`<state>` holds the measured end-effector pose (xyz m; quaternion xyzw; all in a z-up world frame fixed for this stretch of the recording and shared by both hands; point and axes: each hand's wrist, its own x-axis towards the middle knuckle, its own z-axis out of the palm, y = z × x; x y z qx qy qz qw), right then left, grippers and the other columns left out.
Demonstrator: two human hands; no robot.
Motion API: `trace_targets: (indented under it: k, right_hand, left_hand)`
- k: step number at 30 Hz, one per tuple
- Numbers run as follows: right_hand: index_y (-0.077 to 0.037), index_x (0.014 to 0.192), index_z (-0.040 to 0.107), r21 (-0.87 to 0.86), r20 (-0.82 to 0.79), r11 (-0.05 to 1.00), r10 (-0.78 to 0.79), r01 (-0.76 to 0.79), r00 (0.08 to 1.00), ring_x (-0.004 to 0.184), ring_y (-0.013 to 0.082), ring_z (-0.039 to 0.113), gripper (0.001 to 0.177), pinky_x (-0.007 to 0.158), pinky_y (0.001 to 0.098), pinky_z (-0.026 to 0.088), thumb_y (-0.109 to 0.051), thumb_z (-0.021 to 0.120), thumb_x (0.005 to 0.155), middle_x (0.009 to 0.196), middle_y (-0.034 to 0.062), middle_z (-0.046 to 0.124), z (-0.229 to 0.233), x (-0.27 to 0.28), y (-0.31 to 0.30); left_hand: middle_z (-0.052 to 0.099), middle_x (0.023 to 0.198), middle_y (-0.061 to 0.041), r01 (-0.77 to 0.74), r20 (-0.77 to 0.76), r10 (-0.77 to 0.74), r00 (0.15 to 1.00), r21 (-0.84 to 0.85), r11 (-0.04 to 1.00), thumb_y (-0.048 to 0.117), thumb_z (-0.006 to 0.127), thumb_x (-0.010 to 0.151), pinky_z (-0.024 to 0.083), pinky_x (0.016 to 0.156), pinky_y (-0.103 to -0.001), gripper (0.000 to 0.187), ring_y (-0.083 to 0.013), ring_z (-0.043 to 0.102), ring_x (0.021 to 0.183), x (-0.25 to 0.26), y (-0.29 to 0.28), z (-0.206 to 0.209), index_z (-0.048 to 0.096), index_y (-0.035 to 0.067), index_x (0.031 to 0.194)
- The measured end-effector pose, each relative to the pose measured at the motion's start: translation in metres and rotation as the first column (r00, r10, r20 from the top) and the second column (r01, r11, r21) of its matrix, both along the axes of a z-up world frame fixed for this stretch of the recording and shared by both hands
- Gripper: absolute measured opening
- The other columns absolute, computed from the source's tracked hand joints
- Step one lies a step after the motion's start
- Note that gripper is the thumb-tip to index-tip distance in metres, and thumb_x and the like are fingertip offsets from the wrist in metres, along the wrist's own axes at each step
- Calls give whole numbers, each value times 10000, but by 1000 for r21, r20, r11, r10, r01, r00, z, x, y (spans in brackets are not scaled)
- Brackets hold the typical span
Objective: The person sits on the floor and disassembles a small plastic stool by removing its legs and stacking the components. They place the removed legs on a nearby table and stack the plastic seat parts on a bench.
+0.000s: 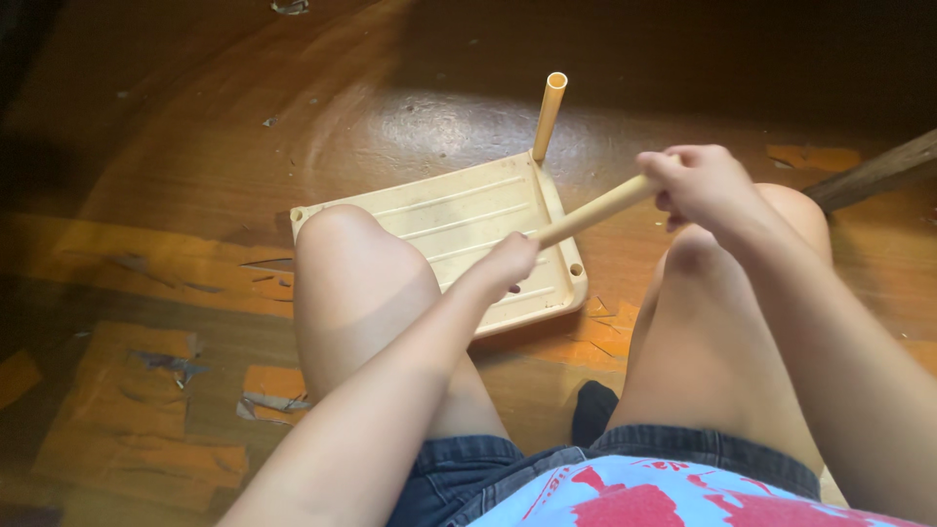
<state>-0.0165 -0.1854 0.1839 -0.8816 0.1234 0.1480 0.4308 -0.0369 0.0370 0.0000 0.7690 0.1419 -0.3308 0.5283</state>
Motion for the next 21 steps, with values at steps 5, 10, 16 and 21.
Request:
trace_targets:
  k: [5, 10, 16, 21]
  right_hand:
    - [-49, 934, 625, 335, -82, 936, -85, 108, 993, 544, 112, 419, 286, 512, 284, 370, -306, 559, 1042, 657, 20, 488, 7, -24, -21]
    - [-125, 942, 574, 477, -249, 846, -131, 239, 960, 561, 93, 311, 240, 525, 283, 322, -339, 535, 1044, 648, -43, 338, 21, -40, -19]
    - [-116, 887, 522, 511, -244, 832, -98, 214, 965, 586, 86, 318, 247, 530, 286, 317, -312, 537, 1036, 670, -49, 360, 28, -29, -6]
    - [-135, 860, 495, 561, -191, 813, -56, 156, 980, 580, 85, 306, 221, 515, 292, 298, -279, 553, 1017, 674, -56, 340, 26, -1, -4]
  left_hand:
    - [601, 846, -44, -263, -93, 246, 965, -373, 890, 278, 384, 973, 492, 614, -367, 290, -163, 536, 706, -20, 32, 49, 566, 56, 1016]
    - [495, 709, 5, -320, 7, 363, 932, -455, 831, 287, 417, 989, 441, 535, -320, 256, -110, 419, 580, -27, 51, 101, 537, 78, 902]
    - [461, 661, 5, -335, 175, 447, 878, -443, 831, 280, 438, 977, 394, 463, -313, 252, -100, 392, 522, -12, 64, 138, 508, 79, 843]
    - [455, 631, -6, -341, 304, 457, 836, -364, 867, 295, 439, 981, 318, 406, -306, 288, -98, 363, 480, 9, 63, 147, 499, 71, 810]
